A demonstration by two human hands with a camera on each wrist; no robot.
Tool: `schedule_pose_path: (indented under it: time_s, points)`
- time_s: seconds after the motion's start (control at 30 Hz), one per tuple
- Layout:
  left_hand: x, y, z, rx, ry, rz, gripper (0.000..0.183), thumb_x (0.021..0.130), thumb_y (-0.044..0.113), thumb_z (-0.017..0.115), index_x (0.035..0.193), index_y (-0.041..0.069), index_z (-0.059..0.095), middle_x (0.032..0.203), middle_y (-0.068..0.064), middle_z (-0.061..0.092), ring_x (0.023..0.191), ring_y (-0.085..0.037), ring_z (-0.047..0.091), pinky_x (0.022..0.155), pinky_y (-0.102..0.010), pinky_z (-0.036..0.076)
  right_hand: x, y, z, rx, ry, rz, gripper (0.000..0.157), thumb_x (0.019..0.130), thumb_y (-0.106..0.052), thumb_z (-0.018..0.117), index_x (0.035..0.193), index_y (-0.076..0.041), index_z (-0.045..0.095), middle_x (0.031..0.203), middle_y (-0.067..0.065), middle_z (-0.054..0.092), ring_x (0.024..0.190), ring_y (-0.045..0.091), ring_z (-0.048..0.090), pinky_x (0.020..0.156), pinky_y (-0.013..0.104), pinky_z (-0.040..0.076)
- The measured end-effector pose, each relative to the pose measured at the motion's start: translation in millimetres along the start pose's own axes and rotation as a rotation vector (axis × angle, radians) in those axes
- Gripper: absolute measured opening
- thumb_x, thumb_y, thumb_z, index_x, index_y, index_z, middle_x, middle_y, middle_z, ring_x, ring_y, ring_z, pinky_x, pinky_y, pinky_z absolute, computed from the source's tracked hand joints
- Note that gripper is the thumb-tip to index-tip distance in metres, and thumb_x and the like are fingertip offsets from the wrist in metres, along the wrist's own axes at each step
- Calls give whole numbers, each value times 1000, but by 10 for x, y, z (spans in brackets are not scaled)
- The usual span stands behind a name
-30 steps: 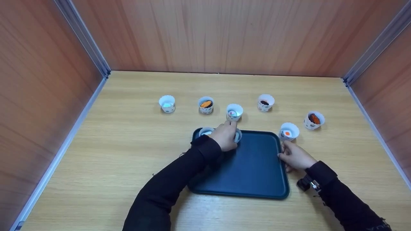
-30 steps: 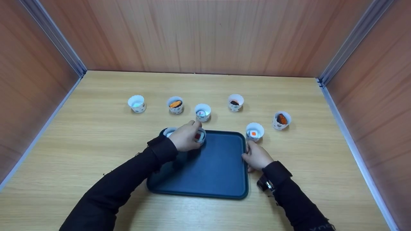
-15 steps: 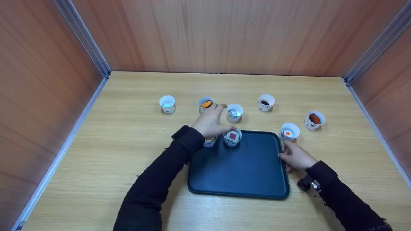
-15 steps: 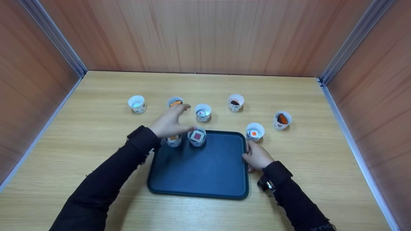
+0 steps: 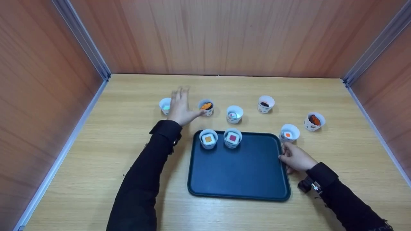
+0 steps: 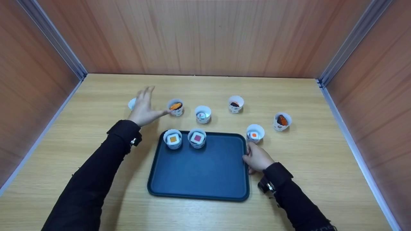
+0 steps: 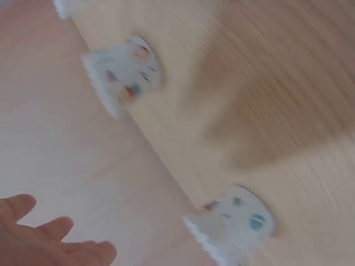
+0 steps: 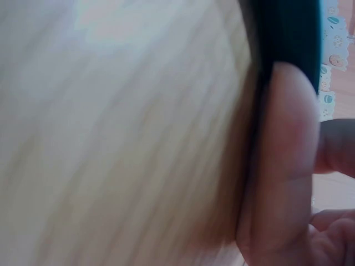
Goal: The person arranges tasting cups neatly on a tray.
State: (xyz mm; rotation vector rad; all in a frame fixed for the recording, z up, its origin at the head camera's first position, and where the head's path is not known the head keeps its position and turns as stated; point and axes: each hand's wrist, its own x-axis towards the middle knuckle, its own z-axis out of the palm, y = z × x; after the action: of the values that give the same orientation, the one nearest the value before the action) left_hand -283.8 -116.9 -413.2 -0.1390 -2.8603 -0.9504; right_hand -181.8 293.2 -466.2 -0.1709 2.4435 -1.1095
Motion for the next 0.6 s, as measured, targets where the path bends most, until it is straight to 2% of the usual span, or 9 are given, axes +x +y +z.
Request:
schedule_pose_path:
  time_s: [0.07, 0.13, 0.27, 0.37, 0.47, 0.6]
  points:
    - [58, -126, -15, 8, 40, -48, 112, 74, 52, 80, 157, 11, 15, 163, -20, 10, 152, -39, 0, 124, -52, 5, -2, 3, 0, 1, 4, -6, 17, 96, -7, 55, 103, 1, 42, 72, 5, 50, 47, 12, 57, 45, 30, 53]
    - [105, -252, -27, 1, 78, -103, 115, 74, 51, 80, 157, 11, 11, 164, -20, 5, 151, -41, -4, 123, -53, 3, -5, 7, 2, -3, 7, -12, 17, 96, -7, 55, 103, 1, 42, 72, 5, 50, 47, 12, 57, 45, 30, 53]
    - [163, -466, -37, -52, 117, -220, 119, 74, 47, 81, 158, 11, 5, 164, -21, -1, 150, -45, -8, 123, -54, 4, -8, 19, 3, -8, 10, -21, 17, 95, -7, 55, 101, 1, 42, 72, 4, 50, 47, 12, 57, 45, 30, 54]
    - [186, -573, -39, -105, 90, -286, 120, 76, 43, 81, 158, 10, -1, 163, -22, -5, 149, -47, -7, 123, -53, 5, -9, 23, -2, -10, 10, -30, 16, 96, -7, 55, 101, 1, 42, 72, 5, 50, 47, 12, 57, 45, 30, 53]
    - [201, -638, -38, -178, 28, -325, 119, 79, 37, 80, 157, 10, -6, 163, -22, -6, 150, -45, -5, 123, -52, 9, -11, 24, -2, 0, 10, -27, 15, 96, -6, 54, 100, 2, 42, 70, 5, 51, 45, 12, 57, 44, 30, 53]
    - [214, -682, -43, -253, -29, -354, 113, 82, 26, 78, 157, 11, -5, 163, -21, 2, 150, -42, 10, 121, -49, 21, -5, 25, 10, 11, 11, -23, 16, 95, -6, 54, 100, 1, 41, 69, 4, 51, 44, 12, 57, 44, 30, 53]
